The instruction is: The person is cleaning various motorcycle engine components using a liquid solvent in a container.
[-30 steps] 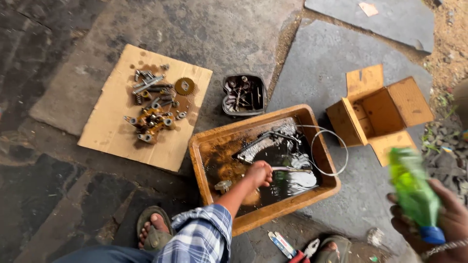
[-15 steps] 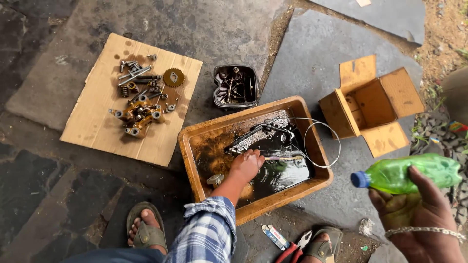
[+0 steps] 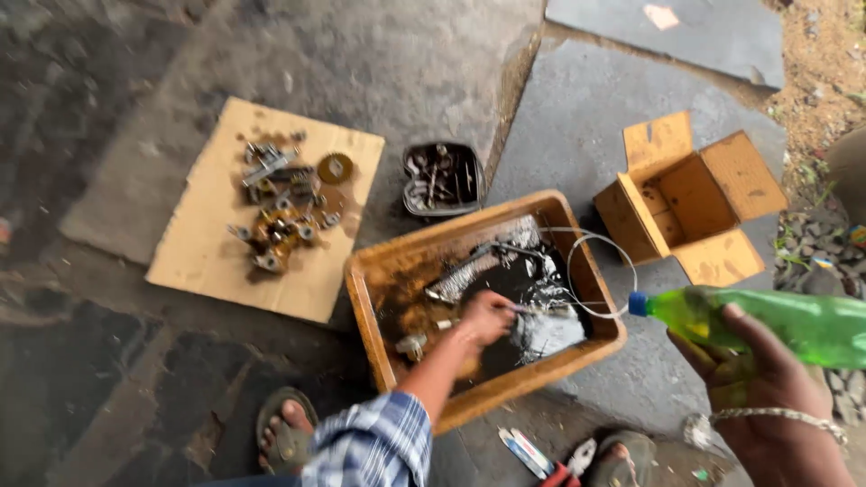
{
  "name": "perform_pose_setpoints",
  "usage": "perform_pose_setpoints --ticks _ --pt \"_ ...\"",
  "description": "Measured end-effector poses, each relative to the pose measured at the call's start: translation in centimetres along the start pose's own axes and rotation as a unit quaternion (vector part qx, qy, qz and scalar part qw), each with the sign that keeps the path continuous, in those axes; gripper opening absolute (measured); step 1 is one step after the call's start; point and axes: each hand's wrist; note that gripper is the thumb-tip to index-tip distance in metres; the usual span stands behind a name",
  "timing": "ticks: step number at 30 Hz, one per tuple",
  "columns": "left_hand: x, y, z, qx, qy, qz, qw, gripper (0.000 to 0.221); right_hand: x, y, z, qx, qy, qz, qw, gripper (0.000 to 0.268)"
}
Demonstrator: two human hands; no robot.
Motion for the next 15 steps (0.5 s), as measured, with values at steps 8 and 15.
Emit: perform_pose_setpoints --ticks 8,15 --pt "-1.5 4.2 1.1 -0.566 -0.163 0.046 0.807 0.024 -3.3 2.2 3.8 -0.379 -0.035 -0.212 0.9 0.034" --pt "-6.5 8.6 -2.6 -0.584 -0.153 0.02 0.797 0.027 -4.9 2.7 4.1 -0.307 -0.112 -0.221 0.919 0.038"
Point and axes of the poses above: each hand's wrist, its own x-axis towards the middle knuckle, its own z-axis out of the palm, y = z × x, and after that the axes turned 13 degrees about x, right-handed
